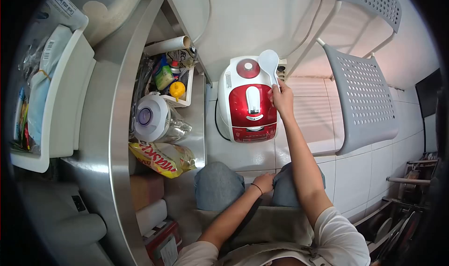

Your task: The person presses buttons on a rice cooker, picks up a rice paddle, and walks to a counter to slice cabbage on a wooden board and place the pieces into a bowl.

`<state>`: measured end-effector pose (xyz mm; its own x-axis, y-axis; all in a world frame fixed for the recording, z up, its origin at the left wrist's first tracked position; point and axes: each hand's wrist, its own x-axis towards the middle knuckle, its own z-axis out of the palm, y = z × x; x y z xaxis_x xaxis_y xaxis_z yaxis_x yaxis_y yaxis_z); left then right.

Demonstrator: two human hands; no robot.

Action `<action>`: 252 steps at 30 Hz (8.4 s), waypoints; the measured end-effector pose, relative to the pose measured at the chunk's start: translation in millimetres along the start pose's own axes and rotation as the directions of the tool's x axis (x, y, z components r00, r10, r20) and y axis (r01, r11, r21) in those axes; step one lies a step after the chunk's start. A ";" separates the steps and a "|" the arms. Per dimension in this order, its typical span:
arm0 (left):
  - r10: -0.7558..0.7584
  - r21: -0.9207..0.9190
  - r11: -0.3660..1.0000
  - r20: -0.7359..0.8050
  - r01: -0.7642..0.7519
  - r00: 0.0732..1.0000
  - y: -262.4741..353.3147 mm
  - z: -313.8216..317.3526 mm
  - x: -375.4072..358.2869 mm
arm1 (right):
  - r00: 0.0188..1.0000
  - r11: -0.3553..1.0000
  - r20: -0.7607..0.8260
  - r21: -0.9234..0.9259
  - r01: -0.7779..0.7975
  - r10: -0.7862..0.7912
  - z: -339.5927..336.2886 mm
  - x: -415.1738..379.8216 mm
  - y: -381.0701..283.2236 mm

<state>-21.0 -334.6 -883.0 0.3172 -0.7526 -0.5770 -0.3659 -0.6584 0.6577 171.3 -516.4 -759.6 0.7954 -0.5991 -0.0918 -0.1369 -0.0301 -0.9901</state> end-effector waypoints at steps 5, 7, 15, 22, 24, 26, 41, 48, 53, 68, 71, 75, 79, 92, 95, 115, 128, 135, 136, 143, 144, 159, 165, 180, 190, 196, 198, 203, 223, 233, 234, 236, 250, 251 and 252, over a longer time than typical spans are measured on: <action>-0.022 0.035 0.999 0.041 0.020 0.999 6.7 -6.5 -0.6 | 0.999 0.996 0.031 -0.084 0.014 -0.012 0.0 -2.1 1.8; -0.015 0.022 1.000 -0.005 0.015 1.000 5.1 -4.0 -3.0 | 0.999 0.990 0.030 -0.142 0.024 -0.020 8.1 -3.2 4.0; -0.039 0.070 0.997 -0.017 0.040 0.999 -0.1 0.2 -3.3 | 0.989 0.972 0.016 -0.184 0.144 -0.144 21.4 -4.0 11.8; -0.058 0.099 0.993 -0.007 0.059 0.998 6.9 -4.1 -6.2 | 0.999 0.989 0.039 -0.140 0.041 -0.036 18.2 -11.9 -3.3; -0.049 0.086 0.995 -0.016 0.050 0.999 3.1 -0.2 -3.7 | 0.999 0.989 0.029 -0.145 0.018 -0.014 18.2 -12.7 -4.1; -0.040 0.076 0.996 -0.022 0.041 0.999 -0.6 4.5 -1.8 | 0.999 0.990 0.029 -0.143 0.016 -0.012 18.5 -12.6 -4.2; -0.026 0.104 0.994 -0.037 0.030 0.999 8.6 -4.8 -9.1 | 0.989 0.945 -0.002 -0.295 0.139 -0.146 16.3 -7.9 10.2; -0.044 0.119 0.992 -0.042 0.048 0.998 5.5 -0.8 -7.9 | 0.981 0.904 0.008 -0.386 0.181 -0.193 20.3 -18.4 -3.6; -0.069 0.128 0.989 -0.022 0.071 0.997 8.5 -4.0 -8.8 | 0.988 0.938 0.019 -0.309 0.153 -0.155 20.7 -13.6 3.6; -0.013 0.128 0.992 -0.086 0.023 0.996 -4.0 8.2 -4.1 | 0.997 1.000 0.082 -0.007 0.000 0.001 14.2 -6.5 7.9; -0.016 0.125 0.992 -0.073 0.025 0.997 -3.1 6.0 -2.1 | 0.998 1.000 0.069 -0.001 -0.004 0.004 14.7 -10.3 4.1; -0.066 0.126 0.990 -0.026 0.069 0.997 5.7 -2.2 -8.0 | 0.997 0.999 0.072 -0.020 -0.039 0.041 16.2 -11.3 1.9; -0.065 0.125 0.990 -0.050 0.071 0.997 2.6 2.5 -8.5 | 0.996 0.999 0.085 -0.021 -0.025 0.027 16.2 -11.4 2.6; -0.022 0.178 0.984 -0.060 0.033 0.998 -0.9 7.7 -4.6 | 0.998 0.997 0.069 -0.078 0.005 0.000 14.1 -14.7 -1.6; -0.030 0.185 0.982 -0.062 0.041 0.998 2.2 5.3 -6.5 | 0.997 0.987 0.050 -0.146 0.063 -0.056 13.5 -13.5 1.9; -0.048 0.154 0.987 -0.049 0.055 0.998 4.0 2.6 -7.5 | 0.994 0.963 0.022 -0.248 0.110 -0.108 16.5 -8.4 9.8; -0.018 0.130 0.991 -0.112 0.032 0.993 -0.3 9.6 -3.8 | 0.998 0.996 0.065 -0.089 -0.010 0.016 14.1 -8.5 7.7; -0.071 0.146 0.986 -0.062 0.079 0.996 2.6 6.0 -4.9 | 0.997 0.996 0.077 -0.086 -0.002 0.008 16.8 -9.3 6.4; -0.073 0.145 0.986 -0.066 0.082 0.995 2.5 6.1 -5.1 | 0.997 0.996 0.077 -0.085 -0.003 0.010 17.0 -9.3 6.1; -0.055 0.166 0.984 -0.062 0.065 0.997 0.0 9.3 -3.2 | 0.998 0.998 0.058 -0.058 0.001 0.002 16.9 -10.5 4.0; -0.061 0.147 0.987 -0.076 0.071 0.995 -0.5 10.7 -2.9 | 0.999 0.998 0.052 -0.058 0.001 0.002 16.7 -10.7 3.9; -0.076 0.137 0.987 -0.056 0.083 0.996 5.5 3.3 -7.5 | 0.997 0.998 0.077 -0.057 0.000 0.004 16.0 -12.7 0.5; -0.063 0.162 0.984 -0.042 0.069 0.997 0.9 8.2 -4.2 | 0.997 0.998 0.074 -0.066 0.000 0.005 16.0 -12.7 -0.9; -0.081 0.146 0.986 -0.024 0.083 0.996 6.2 1.6 -7.2 | 0.998 0.997 0.062 -0.071 -0.020 0.024 17.0 -12.4 0.8; -0.095 0.131 0.987 -0.015 0.096 0.995 5.7 1.8 -5.4 | 0.997 0.998 0.070 -0.055 -0.019 0.023 16.0 -12.2 0.6; -0.084 0.120 0.989 -0.029 0.087 0.996 7.3 -0.2 -8.5 | 0.998 0.997 0.070 -0.072 0.006 -0.001 15.9 -11.1 3.9; -0.092 0.128 0.987 -0.026 0.094 0.995 8.5 -0.8 -9.0 | 0.998 0.997 0.064 -0.075 0.004 0.001 15.9 -10.9 3.7; -0.100 0.156 0.983 -0.007 0.100 0.995 5.3 3.1 -5.7 | 0.998 0.996 0.065 -0.092 0.004 0.002 15.5 -10.2 4.6; -0.086 0.154 0.984 -0.030 0.089 0.996 3.1 5.8 -4.8 | 0.996 0.997 0.092 -0.082 0.005 0.003 13.9 -10.0 5.7; -0.083 0.151 0.985 -0.028 0.086 0.996 5.6 3.6 -6.0 | 0.996 0.997 0.083 -0.076 -0.007 0.013 12.9 -8.7 8.7; -0.083 0.149 0.985 -0.029 0.086 0.996 7.2 2.3 -7.1 | 0.996 0.998 0.088 -0.062 -0.022 0.028 12.4 -9.1 8.7; -0.083 0.146 0.985 -0.029 0.086 0.996 7.0 2.7 -6.6 | 0.996 0.997 0.090 -0.080 -0.005 0.013 11.7 -7.7 10.8; -0.053 0.179 0.982 -0.051 0.061 0.997 2.5 8.1 -3.9 | 0.996 0.997 0.084 -0.082 0.004 0.003 11.9 -9.3 7.8; -0.053 0.179 0.982 -0.051 0.061 0.997 2.1 8.9 -3.5 | 0.996 0.996 0.088 -0.086 0.010 -0.003 11.7 -9.8 6.7; -0.059 0.172 0.983 -0.052 0.067 0.997 2.9 8.4 -3.8 | 0.996 0.996 0.092 -0.089 0.016 -0.008 11.5 -9.8 6.8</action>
<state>-30.7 -333.6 -883.0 0.3833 -0.7115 -0.5889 -0.4886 -0.6973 0.5245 169.4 -501.5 -766.7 0.8477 -0.5223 -0.0931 -0.1760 -0.1112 -0.9781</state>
